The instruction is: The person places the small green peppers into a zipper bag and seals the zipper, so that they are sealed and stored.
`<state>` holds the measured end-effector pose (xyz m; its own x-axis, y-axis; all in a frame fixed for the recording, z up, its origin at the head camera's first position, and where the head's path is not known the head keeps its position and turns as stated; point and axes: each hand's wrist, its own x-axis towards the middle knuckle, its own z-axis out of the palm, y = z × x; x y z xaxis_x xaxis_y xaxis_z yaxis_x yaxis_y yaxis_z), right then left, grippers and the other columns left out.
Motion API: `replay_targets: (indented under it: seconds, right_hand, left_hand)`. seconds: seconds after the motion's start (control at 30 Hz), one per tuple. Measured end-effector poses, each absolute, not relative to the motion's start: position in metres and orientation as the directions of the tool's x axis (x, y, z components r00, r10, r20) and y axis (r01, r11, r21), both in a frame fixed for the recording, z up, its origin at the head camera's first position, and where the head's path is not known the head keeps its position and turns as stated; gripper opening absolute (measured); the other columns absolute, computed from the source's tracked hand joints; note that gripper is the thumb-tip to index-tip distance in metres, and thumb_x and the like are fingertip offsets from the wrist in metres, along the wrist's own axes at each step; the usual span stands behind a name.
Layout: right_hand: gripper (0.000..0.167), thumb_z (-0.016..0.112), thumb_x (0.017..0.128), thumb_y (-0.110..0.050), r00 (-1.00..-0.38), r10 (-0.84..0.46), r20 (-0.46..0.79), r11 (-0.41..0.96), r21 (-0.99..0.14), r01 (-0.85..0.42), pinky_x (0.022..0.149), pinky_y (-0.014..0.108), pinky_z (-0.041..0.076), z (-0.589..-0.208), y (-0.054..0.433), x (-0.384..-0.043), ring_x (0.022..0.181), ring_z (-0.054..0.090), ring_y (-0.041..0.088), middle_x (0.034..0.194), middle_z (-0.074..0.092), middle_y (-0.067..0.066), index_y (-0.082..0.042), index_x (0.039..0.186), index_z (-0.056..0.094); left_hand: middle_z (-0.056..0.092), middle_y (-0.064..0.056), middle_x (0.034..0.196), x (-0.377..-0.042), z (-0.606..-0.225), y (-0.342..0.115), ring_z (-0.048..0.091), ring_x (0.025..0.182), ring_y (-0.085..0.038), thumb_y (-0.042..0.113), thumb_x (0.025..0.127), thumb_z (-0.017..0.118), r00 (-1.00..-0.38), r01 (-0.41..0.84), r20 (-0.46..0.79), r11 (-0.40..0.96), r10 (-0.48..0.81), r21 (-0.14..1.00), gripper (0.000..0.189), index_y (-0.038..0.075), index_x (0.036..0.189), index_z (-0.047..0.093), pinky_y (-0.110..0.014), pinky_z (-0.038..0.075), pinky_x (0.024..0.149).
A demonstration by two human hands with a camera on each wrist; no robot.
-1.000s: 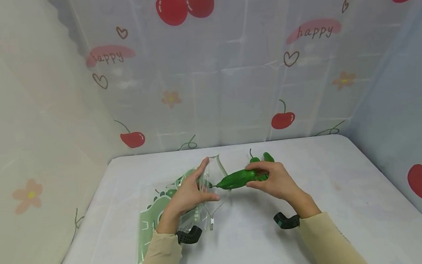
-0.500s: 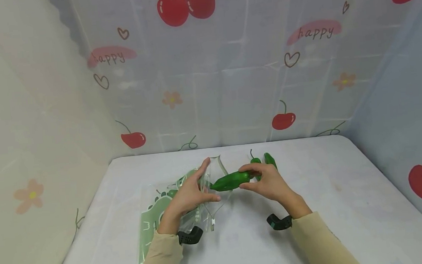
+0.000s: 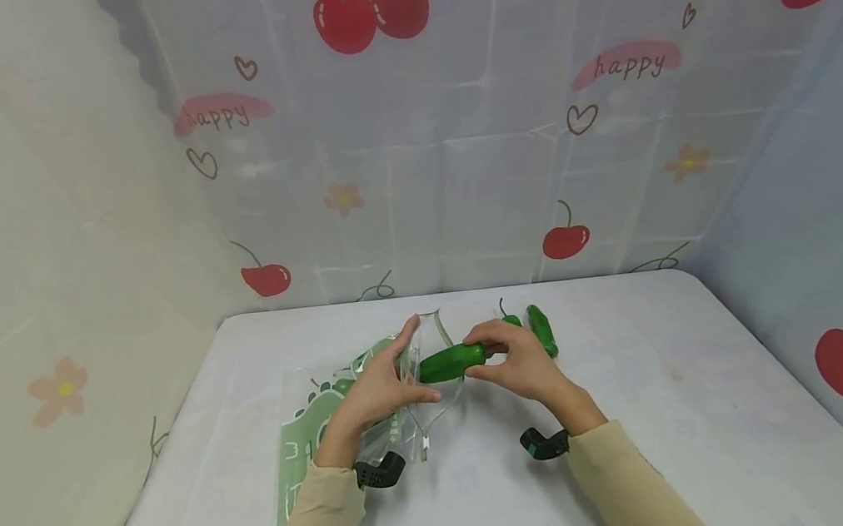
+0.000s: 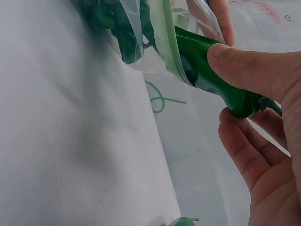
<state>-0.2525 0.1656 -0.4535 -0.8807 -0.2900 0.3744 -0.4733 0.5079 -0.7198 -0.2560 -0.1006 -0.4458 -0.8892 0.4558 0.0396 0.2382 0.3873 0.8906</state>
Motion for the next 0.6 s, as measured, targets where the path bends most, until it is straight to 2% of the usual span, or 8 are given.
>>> replay_targets:
  seconds: [0.13,0.37,0.6]
  right_hand:
    - [0.041,0.092,0.077,-0.011,-0.877,-0.292,0.382,0.497,-0.723,-0.480,0.090,0.030,0.059,-0.456,0.163,-0.255,0.100,0.067,0.015,0.119,0.065,0.000,-0.017,0.114,0.076]
    - [0.041,0.093,0.076,-0.014,-0.864,-0.307,0.400,0.497,-0.707,-0.504,0.089,0.032,0.060,-0.459,0.156,-0.255,0.096,0.067,0.015,0.114,0.062,0.000,-0.016,0.114,0.078]
    - [0.044,0.093,0.075,-0.012,-0.845,-0.308,0.438,0.488,-0.689,-0.535,0.071,0.026,0.056,-0.460,0.152,-0.255,0.079,0.063,0.016,0.115,0.066,0.002,-0.015,0.115,0.076]
  left_hand:
    - [0.037,0.000,0.160,-0.256,-0.446,-0.100,0.041,0.050,-0.014,0.032,0.074,0.095,-0.890,0.236,0.038,0.385,0.455,0.892,0.118,0.055,0.159,0.016,-0.028,0.044,0.053]
    - [0.039,0.000,0.158,-0.255,-0.444,-0.099,0.043,0.051,-0.013,0.027,0.077,0.093,-0.890,0.231,0.029,0.397,0.454,0.888,0.116,0.055,0.159,0.015,-0.027,0.044,0.054]
    - [0.037,-0.002,0.160,-0.254,-0.443,-0.100,0.044,0.051,-0.013,0.021,0.080,0.091,-0.886,0.224,0.021,0.389,0.463,0.894,0.115,0.055,0.159,0.015,-0.028,0.045,0.053]
